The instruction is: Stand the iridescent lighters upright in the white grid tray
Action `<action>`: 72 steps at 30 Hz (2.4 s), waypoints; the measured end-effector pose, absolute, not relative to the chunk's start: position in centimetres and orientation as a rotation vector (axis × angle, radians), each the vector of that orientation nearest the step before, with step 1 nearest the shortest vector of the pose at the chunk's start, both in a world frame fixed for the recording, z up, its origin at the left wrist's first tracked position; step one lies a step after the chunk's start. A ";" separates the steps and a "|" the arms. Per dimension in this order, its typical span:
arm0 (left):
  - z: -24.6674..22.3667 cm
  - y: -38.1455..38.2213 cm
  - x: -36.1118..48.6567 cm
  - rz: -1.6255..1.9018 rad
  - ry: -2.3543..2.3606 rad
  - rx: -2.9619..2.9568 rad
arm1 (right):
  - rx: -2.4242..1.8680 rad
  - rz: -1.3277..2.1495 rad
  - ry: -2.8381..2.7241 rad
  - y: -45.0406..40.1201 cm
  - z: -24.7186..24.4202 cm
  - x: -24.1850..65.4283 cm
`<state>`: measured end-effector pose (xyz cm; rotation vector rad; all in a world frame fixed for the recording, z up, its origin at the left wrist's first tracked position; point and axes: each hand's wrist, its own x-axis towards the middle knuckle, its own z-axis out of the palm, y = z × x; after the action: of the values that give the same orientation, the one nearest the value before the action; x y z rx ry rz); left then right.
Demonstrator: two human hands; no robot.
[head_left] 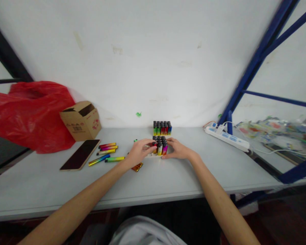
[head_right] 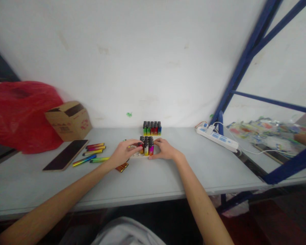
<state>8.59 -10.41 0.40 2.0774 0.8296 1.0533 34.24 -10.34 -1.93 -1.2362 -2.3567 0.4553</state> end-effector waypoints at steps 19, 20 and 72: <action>-0.1 -10.0 8.6 0.992 0.832 2.303 | -1.207 0.425 -2.368 -10.1 -2.3 34.4; -0.2 -9.9 8.6 0.972 0.822 2.292 | -1.213 0.430 -2.367 -10.1 -2.3 34.4; 1.9 -9.7 6.5 0.783 0.436 0.931 | -1.243 0.426 -2.355 -10.1 -2.3 34.4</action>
<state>6.55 -9.72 1.94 0.9312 0.4357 0.7833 34.36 -10.14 -2.31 -1.2425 -2.3551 0.4262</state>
